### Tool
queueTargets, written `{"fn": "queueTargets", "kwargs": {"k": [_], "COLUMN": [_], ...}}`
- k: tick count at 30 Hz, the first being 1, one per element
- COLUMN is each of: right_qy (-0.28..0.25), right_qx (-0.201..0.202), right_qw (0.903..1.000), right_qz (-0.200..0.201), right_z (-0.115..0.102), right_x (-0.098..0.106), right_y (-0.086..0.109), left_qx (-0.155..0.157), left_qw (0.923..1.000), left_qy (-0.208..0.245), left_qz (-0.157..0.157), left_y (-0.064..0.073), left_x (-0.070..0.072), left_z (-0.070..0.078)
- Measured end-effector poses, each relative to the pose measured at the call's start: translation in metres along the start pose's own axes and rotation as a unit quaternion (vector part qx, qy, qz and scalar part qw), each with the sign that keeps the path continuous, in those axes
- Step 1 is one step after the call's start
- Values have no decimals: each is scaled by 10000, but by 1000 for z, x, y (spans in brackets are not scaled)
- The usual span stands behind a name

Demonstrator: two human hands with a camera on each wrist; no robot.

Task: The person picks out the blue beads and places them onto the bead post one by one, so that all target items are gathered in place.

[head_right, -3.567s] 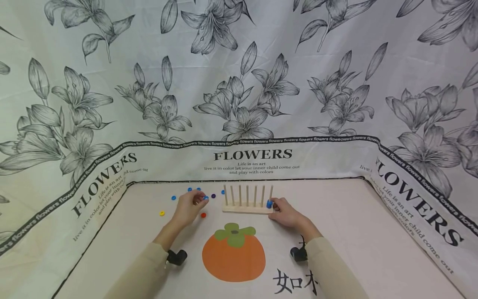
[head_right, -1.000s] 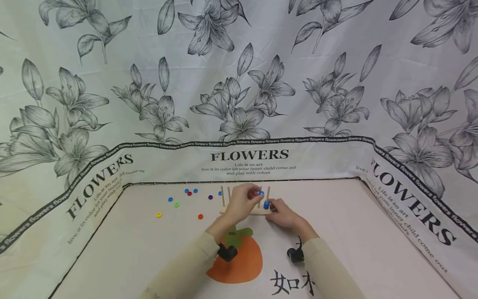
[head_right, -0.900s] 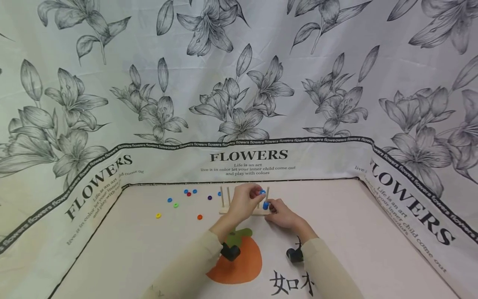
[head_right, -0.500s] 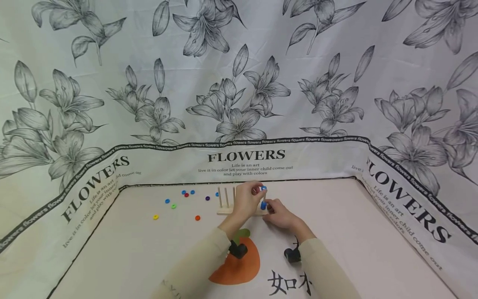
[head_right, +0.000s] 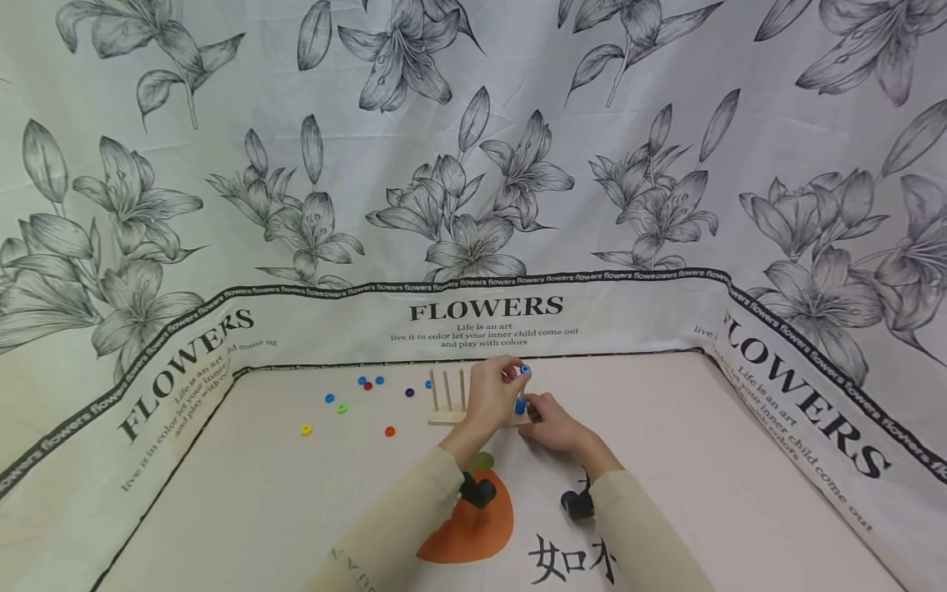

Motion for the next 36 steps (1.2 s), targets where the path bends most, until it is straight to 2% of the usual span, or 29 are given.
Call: {"fn": "queueTargets", "kwargs": {"k": [6,10,14,22,31,36], "right_qy": [-176,-158,-173,-117,-89,-66], "right_qx": [-252,-307,-319,-368,-354,-219], "right_qw": [9995,9994,9993,9991,9992,9996], "right_qz": [84,91,80,151,162,148], "right_z": [19,21,21,21,26,25], "right_x": [0,-2,-3,-3,-4,-3], "right_y": [-8,-8,-8,-7,-9,-9], "left_qx": [78,215,270,199,184,139], "left_qw": [9998,9983,9972,9969,9957,9942], "left_qy": [-182,-536,-700,-762,-883,-1026], "left_qz": [-34,-53,-41,-28,-219,-293], "left_y": [-1,-1,0,-1,2,3], "left_x": [0,-2,-3,-3,-6,-9], "left_z": [-1,-4,-5,-5,-8,-11]}}
Point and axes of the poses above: each hand's wrist, its own y-axis away from the middle knuckle, its own x-axis out of the back of the hand, z = x × y, the point moved 7 cm from there along -y, towards the middle knuckle, and after that the axes turned 11 degrees about -z, right-handed, at the moved point
